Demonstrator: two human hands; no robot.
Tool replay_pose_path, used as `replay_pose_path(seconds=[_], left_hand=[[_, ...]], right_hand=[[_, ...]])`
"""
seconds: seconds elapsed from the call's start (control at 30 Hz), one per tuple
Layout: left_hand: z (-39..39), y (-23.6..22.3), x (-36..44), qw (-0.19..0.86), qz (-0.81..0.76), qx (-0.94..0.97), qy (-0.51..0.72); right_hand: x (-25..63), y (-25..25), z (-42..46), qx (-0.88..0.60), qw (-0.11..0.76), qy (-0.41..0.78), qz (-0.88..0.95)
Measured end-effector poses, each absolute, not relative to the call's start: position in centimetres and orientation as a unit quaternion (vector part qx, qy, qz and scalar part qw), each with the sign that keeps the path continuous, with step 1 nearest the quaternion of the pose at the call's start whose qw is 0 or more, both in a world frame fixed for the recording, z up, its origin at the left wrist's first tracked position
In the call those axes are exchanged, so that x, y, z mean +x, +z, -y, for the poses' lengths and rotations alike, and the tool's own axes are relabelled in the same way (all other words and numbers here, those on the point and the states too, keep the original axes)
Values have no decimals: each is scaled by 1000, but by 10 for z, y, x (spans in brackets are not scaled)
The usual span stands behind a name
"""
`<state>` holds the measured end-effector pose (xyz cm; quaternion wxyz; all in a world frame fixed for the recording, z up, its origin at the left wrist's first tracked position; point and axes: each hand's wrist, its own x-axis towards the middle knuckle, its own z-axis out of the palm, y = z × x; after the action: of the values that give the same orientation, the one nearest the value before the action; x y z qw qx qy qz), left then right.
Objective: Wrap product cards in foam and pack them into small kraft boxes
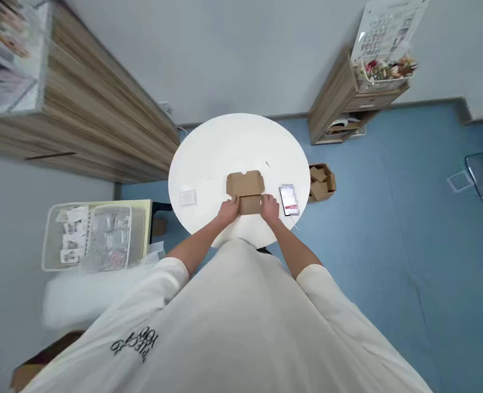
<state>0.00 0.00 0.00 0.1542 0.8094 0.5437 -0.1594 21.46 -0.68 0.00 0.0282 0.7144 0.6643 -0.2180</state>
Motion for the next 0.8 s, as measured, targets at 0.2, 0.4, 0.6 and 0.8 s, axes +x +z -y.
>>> replay_pose_path(seconds=[0.2,0.4,0.6,0.8], left_hand=[[0,3,1,180,-551,799,-158],[1,4,-4,194,-555,795,-148],[1,2,-4,198,-554,795,-150],[0,1,-4,201,-553,795,-151]], right_hand=[[222,6,-2,691,63,-250,-675],[224,14,-5,652,127,-264,-700],[219,15,-5,660,131,-262,-692],[225,12,-12,696,130,-269,-653]])
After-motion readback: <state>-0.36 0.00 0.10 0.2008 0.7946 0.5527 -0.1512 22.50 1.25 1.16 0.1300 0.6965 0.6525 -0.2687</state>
